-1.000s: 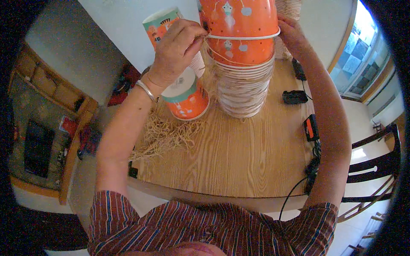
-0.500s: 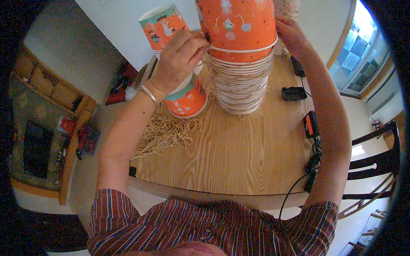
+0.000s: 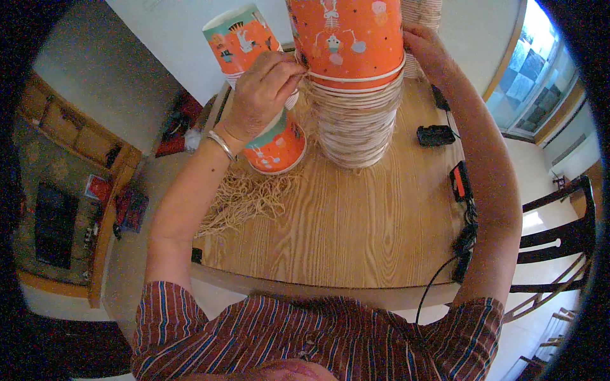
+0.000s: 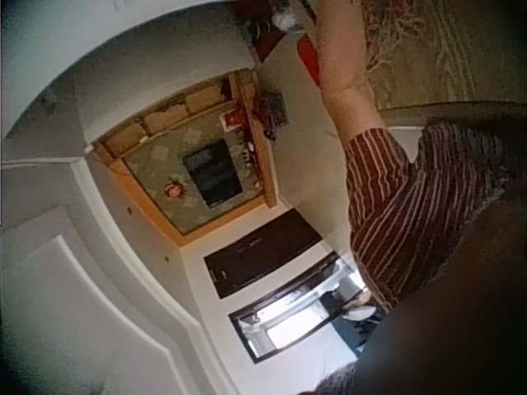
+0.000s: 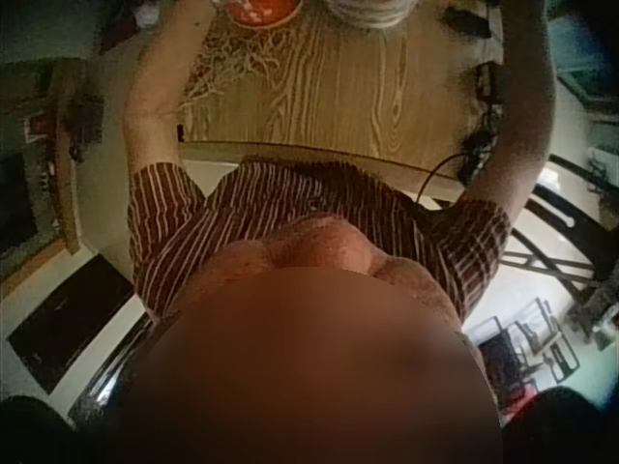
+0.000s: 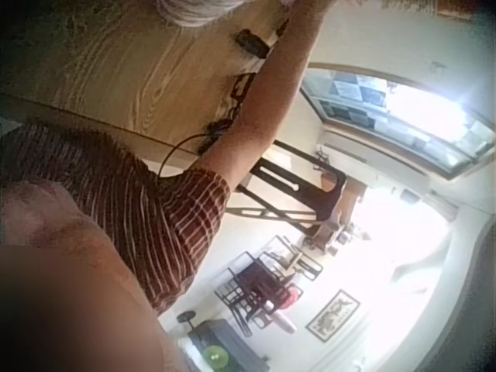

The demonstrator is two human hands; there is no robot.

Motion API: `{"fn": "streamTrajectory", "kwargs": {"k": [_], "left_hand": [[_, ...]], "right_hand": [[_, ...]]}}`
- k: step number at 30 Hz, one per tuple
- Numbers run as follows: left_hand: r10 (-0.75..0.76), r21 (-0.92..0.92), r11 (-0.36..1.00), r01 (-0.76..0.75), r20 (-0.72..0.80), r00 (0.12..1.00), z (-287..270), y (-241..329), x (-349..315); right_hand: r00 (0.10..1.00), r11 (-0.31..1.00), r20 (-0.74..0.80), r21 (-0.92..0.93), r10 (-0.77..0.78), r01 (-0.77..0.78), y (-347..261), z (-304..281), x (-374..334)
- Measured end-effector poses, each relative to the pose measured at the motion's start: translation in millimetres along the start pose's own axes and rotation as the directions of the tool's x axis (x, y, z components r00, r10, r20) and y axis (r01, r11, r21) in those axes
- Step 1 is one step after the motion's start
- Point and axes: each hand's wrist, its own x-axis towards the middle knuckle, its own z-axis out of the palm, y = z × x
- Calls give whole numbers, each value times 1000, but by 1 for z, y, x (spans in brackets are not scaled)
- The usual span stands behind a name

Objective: Preparing and organizing paper bowls by tying them with string or bands.

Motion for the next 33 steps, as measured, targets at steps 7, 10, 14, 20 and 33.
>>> {"fn": "streamTrajectory", "kwargs": {"k": [7, 10, 14, 20, 33], "left_hand": [[33, -2, 999, -33, 8, 999, 1, 1, 0], [37, -1, 999, -37, 6, 999, 2, 2, -1], [34, -4, 999, -34, 14, 999, 2, 3, 0], [-17, -41, 999, 21, 88, 996, -4, 1, -2], [-64, -100, 992, 75, 109, 992, -3, 4, -5]], "right_hand": [[999, 999, 22, -40, 25, -24, 7, -5, 6], [999, 999, 51, -50, -16, 18, 9, -8, 6], [997, 994, 75, -106, -9, 17, 10, -12, 6], [1000, 990, 5, -142, 16, -16, -4, 2, 3], [999, 998, 49, -64, 0, 3, 26, -18, 15]]}}
